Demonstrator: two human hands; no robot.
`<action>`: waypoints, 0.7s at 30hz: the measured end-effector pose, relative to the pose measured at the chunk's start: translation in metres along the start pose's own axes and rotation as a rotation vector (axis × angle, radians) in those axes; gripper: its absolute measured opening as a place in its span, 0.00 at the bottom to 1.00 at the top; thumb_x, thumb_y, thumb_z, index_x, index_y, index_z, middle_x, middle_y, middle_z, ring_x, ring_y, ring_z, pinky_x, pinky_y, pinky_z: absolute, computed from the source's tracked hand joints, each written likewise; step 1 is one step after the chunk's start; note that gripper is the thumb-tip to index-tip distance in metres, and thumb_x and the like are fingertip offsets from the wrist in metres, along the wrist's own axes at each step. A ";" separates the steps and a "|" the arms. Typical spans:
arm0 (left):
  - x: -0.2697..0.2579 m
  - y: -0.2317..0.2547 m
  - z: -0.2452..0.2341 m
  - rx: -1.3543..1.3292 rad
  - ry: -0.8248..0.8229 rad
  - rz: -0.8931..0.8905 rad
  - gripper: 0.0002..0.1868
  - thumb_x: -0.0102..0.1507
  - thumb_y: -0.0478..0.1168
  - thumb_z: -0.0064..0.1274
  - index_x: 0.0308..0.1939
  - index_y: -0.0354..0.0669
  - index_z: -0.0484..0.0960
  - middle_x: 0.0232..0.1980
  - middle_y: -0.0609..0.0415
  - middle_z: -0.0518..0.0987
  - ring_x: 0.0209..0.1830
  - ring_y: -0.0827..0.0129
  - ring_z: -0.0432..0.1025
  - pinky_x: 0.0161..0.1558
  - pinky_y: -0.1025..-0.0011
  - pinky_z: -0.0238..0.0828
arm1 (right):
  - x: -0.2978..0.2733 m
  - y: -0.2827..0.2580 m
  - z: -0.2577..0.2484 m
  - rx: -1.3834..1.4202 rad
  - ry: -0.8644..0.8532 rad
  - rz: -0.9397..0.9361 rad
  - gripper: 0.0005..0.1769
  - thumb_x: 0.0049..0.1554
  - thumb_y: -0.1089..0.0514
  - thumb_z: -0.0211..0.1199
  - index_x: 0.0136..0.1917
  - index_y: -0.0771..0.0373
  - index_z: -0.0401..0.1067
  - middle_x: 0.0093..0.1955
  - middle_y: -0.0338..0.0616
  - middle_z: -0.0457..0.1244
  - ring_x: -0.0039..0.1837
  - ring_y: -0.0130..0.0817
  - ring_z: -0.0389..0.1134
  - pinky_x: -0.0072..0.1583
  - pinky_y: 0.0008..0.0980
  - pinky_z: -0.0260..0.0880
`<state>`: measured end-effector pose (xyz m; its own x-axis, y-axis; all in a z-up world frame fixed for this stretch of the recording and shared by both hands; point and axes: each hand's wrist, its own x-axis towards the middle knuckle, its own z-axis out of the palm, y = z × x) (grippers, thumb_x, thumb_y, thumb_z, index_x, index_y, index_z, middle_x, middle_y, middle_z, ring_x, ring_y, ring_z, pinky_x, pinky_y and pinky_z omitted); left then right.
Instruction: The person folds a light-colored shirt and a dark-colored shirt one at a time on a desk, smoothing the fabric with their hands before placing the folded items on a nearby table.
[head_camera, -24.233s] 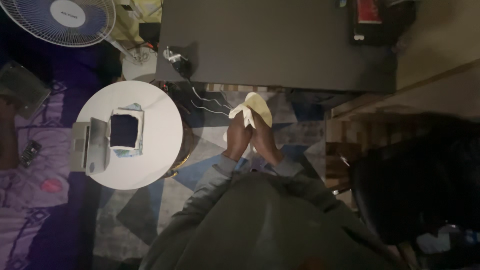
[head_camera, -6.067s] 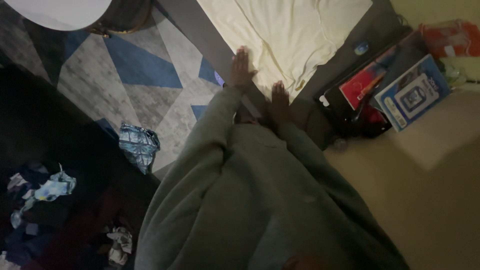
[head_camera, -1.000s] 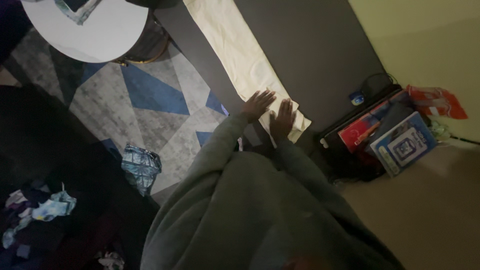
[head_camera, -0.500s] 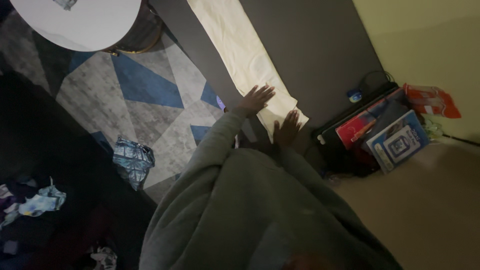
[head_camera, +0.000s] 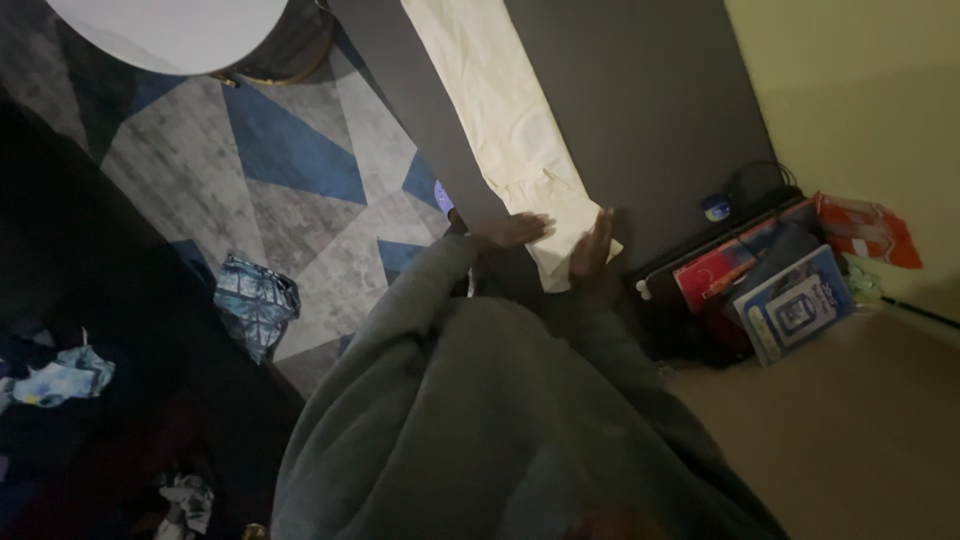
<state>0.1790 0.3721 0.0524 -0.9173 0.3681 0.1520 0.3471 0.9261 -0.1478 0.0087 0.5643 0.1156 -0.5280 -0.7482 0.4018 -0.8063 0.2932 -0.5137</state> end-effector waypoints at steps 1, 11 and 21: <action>-0.002 0.002 0.000 0.098 0.022 0.047 0.34 0.74 0.41 0.36 0.84 0.37 0.50 0.86 0.42 0.49 0.86 0.56 0.45 0.81 0.57 0.41 | 0.007 0.011 -0.005 0.134 -0.111 0.122 0.26 0.72 0.62 0.50 0.81 0.69 0.56 0.82 0.58 0.53 0.84 0.57 0.54 0.81 0.51 0.57; 0.007 -0.010 0.013 -0.491 -0.163 -0.071 0.46 0.66 0.54 0.46 0.84 0.45 0.44 0.86 0.49 0.44 0.86 0.60 0.41 0.80 0.54 0.39 | 0.071 0.045 -0.007 -0.247 -0.883 -0.602 0.34 0.61 0.65 0.53 0.80 0.56 0.59 0.85 0.42 0.51 0.85 0.37 0.51 0.82 0.42 0.52; 0.004 -0.024 0.025 -0.782 -0.058 0.045 0.44 0.68 0.54 0.49 0.82 0.48 0.44 0.85 0.55 0.46 0.85 0.62 0.40 0.80 0.51 0.40 | 0.169 0.092 -0.004 -0.009 -1.315 -1.133 0.35 0.63 0.59 0.45 0.82 0.49 0.48 0.85 0.35 0.45 0.83 0.34 0.47 0.80 0.41 0.45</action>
<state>0.1624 0.3493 0.0316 -0.9005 0.4214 0.1076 0.4007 0.7077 0.5819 -0.1556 0.4672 0.1388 0.8023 -0.5117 -0.3073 -0.5968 -0.6769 -0.4308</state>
